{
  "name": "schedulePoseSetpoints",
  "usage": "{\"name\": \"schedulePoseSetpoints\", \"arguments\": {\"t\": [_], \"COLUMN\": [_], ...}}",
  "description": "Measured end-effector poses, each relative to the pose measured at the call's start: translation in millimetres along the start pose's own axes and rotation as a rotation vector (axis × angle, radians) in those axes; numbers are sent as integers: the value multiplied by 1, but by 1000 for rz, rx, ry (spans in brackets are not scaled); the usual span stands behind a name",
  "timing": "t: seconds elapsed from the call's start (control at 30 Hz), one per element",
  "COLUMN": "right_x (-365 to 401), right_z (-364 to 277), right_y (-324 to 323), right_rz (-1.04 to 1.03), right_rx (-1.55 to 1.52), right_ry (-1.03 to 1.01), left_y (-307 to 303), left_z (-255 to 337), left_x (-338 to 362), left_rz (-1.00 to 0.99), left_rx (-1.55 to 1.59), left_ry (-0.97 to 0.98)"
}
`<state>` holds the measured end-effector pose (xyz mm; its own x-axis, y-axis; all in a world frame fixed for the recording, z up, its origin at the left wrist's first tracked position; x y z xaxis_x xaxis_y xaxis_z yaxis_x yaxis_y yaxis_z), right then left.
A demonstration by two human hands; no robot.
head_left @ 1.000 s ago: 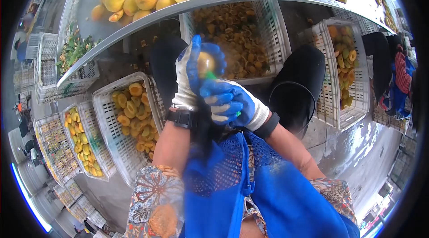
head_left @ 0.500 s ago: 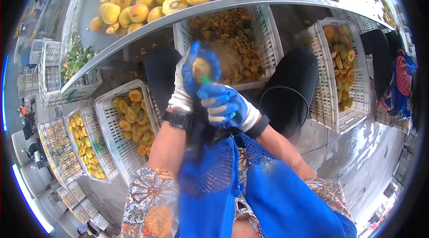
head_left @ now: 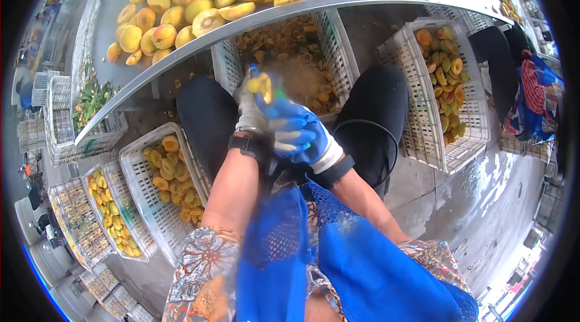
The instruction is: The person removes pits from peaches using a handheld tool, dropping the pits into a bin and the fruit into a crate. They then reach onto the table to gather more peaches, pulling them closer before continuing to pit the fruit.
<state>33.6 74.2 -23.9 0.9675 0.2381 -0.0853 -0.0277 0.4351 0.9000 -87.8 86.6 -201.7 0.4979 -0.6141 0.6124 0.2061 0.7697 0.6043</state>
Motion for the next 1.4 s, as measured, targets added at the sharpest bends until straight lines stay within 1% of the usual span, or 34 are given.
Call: {"name": "schedulePoseSetpoints", "arguments": {"t": [0.07, 0.1, 0.13, 0.2, 0.23, 0.33, 0.37, 0.4, 0.47, 0.5, 0.53, 0.57, 0.6, 0.63, 0.67, 0.7, 0.73, 0.77, 0.8, 0.83, 0.87, 0.93, 1.0, 1.03, 1.07, 1.1, 1.13, 1.17, 1.2, 1.23, 1.27, 1.33, 1.37, 1.4], "right_x": [-1, 0, 3, 20, 28, 40, 41, 42, 40, 42, 44, 44, 45, 42, 41, 44, 48, 50, 52, 53, 50, 43, 36, 33, 31, 29, 29, 29, 32, 35, 36, 37, 39, 40], "right_z": [-9, -20, -33, -62, -74, -98, -97, -96, -105, -104, -127, -121, -130, -129, -128, -132, -140, -138, -137, -136, -114, -110, -106, -104, -103, -103, -106, -107, -107, -107, -105, -96, -91, -95], "right_y": [9, 6, -7, -16, -7, 5, 3, 6, -5, -8, -29, -34, -44, -50, -57, -65, -74, -73, -72, -71, -49, -38, -36, -36, -35, -36, -41, -45, -48, -50, -49, -40, -38, -42], "right_rz": [30, 105, 232, 618, 745, 970, 1000, 1003, 1055, 1115, 1160, 1187, 1199, 1167, 1142, 1134, 1127, 1149, 1171, 1193, 1260, 1254, 1254, 1256, 1258, 1219, 1181, 1145, 1140, 1136, 1152, 1203, 1233, 1174], "right_rx": [58, 136, 234, 679, 910, 1371, 1315, 1370, 1529, 1576, 1836, 1742, 1912, 1873, 1832, 1860, 1887, 1862, 1836, 1810, 1624, 1746, 1825, 1843, 1861, 1895, 1925, 1950, 1972, 1993, 1968, 1873, 1800, 1888], "right_ry": [-52, -91, -131, -332, -444, -599, -576, -609, -578, -516, -596, -560, -543, -530, -517, -518, -525, -511, -497, -484, -417, -397, -371, -360, -349, -368, -390, -415, -424, -433, -431, -419, -407, -436], "left_y": [25, 24, 19, 37, 51, 55, 64, 88, 90, 100, 113, 120, 130, 125, 114, 103, 78, 39, 12, -35, -82, -86, -62, -40, -23, -9, 6, 10, 7, 8, -7, -10, -10, -10], "left_z": [-12, 3, 18, 27, 34, 54, 68, 94, 114, 128, 151, 165, 175, 185, 198, 212, 225, 238, 250, 254, 258, 271, 299, 313, 328, 340, 355, 369, 380, 385, 389, 384, 383, 382], "left_x": [11, 12, 22, 47, 61, 59, 68, 97, 126, 152, 179, 202, 225, 246, 266, 285, 301, 310, 324, 331, 337, 352, 351, 341, 321, 298, 273, 241, 211, 189, 156, 135, 135, 139], "left_rz": [-515, -309, -42, 124, 149, 12, -130, -40, 140, 273, 246, 276, 298, 345, 403, 485, 618, 733, 825, 886, 1037, 1296, 1091, 1031, 1028, 1038, 1040, 969, 1010, 1066, 1036, 935, 905, 878], "left_rx": [258, 45, -227, -175, -191, -320, -447, -1090, -669, -706, -975, -1136, -1299, -1264, -1184, -1268, -1099, -1111, -1266, -1188, -1582, -1955, -1558, -1409, -1496, -1451, -1622, -1590, -1687, -1749, -1854, -1918, -1904, -1889], "left_ry": [-279, 2, 221, 127, 92, 270, 527, 884, 603, 610, 952, 1113, 1267, 1345, 1383, 1428, 1291, 1185, 1078, 868, 623, 367, 922, 1006, 960, 942, 1080, 1047, 1046, 924, 842, 774, 781, 786]}}
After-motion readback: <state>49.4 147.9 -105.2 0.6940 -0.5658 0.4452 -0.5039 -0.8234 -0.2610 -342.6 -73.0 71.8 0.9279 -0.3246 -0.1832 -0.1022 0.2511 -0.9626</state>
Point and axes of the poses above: each hand's wrist, its own x-axis away from the middle knuckle, its own y-axis out of the palm, z = x × y, the point moved 9 cm from there along -x, towards the middle knuckle, and after that the axes turned 5 degrees about z, right-handed, at the moved point
